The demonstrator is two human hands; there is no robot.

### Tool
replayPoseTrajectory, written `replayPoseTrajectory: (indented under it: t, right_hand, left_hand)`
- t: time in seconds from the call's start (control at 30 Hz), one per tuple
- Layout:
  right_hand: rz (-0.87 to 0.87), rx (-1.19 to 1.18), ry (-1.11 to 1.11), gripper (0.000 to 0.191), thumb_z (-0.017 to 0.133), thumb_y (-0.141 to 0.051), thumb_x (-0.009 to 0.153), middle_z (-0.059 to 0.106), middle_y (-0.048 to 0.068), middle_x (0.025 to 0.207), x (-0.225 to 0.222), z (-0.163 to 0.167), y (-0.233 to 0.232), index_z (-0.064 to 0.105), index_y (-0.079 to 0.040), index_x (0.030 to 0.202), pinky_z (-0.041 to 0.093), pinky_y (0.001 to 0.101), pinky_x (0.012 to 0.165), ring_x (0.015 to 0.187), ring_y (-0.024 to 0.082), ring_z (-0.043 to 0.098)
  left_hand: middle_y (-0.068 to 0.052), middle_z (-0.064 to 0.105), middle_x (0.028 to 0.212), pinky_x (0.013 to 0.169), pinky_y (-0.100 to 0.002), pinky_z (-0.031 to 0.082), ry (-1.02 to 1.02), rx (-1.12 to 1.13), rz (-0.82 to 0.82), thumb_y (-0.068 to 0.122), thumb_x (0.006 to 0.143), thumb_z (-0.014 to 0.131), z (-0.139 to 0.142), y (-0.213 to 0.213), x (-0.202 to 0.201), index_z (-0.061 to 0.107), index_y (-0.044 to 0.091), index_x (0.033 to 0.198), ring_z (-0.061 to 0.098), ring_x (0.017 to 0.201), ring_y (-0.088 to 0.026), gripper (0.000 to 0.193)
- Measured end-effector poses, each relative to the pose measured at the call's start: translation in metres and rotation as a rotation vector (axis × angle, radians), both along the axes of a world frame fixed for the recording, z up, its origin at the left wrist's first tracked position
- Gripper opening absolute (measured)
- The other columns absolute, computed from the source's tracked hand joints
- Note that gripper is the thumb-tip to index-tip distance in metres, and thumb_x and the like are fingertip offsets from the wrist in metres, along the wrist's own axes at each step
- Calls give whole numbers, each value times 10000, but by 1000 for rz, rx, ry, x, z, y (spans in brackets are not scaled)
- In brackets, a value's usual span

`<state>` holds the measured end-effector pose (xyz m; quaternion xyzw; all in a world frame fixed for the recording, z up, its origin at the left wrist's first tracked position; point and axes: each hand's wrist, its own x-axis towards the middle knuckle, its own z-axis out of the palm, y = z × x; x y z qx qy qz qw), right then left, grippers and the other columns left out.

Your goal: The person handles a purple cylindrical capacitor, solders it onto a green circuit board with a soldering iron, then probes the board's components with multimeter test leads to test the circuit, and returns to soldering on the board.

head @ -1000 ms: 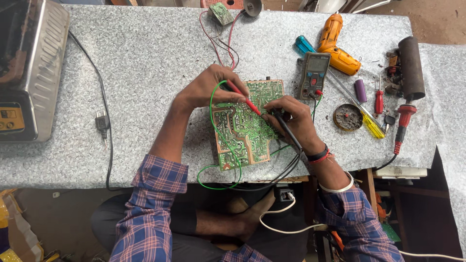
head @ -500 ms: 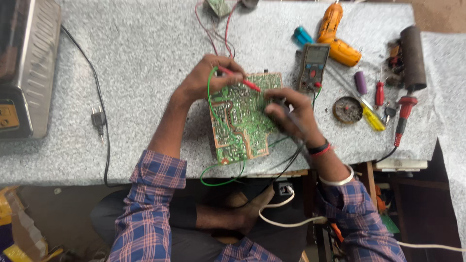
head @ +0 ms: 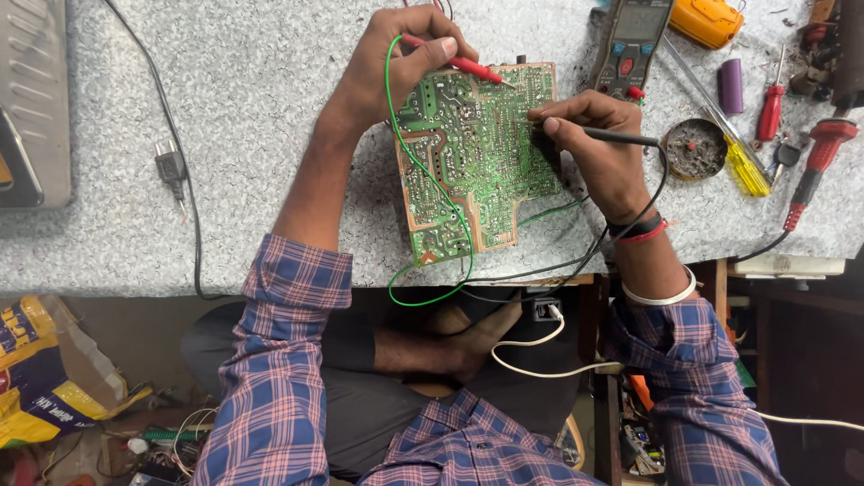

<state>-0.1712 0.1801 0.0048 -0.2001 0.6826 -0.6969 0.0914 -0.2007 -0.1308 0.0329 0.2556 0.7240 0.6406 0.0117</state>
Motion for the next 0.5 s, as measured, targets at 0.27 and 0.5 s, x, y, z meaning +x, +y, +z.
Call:
replayPoseTrajectory:
  t: [0.27, 0.5]
  right_hand:
    - [-37, 272, 173, 120, 752, -126, 1022, 722, 13, 912, 4, 2, -3, 775, -33, 1095, 440, 189, 668, 759, 31, 585]
    - [8, 175, 156, 140, 760, -94, 1016, 735, 1, 964, 4, 3, -1, 762, -17, 1133, 497, 189, 754, 861, 25, 637]
  left_hand:
    - [-93, 777, 1063, 920, -293, 599, 102, -64, 28, 153, 1074, 617, -4, 1, -2, 715, -20, 1082, 751, 1029, -150, 199]
    - [-75, 771, 1039, 848, -275, 576, 84, -115, 72, 168, 1052, 647, 1, 1, 2, 717, 1, 1071, 723, 952, -128, 183]
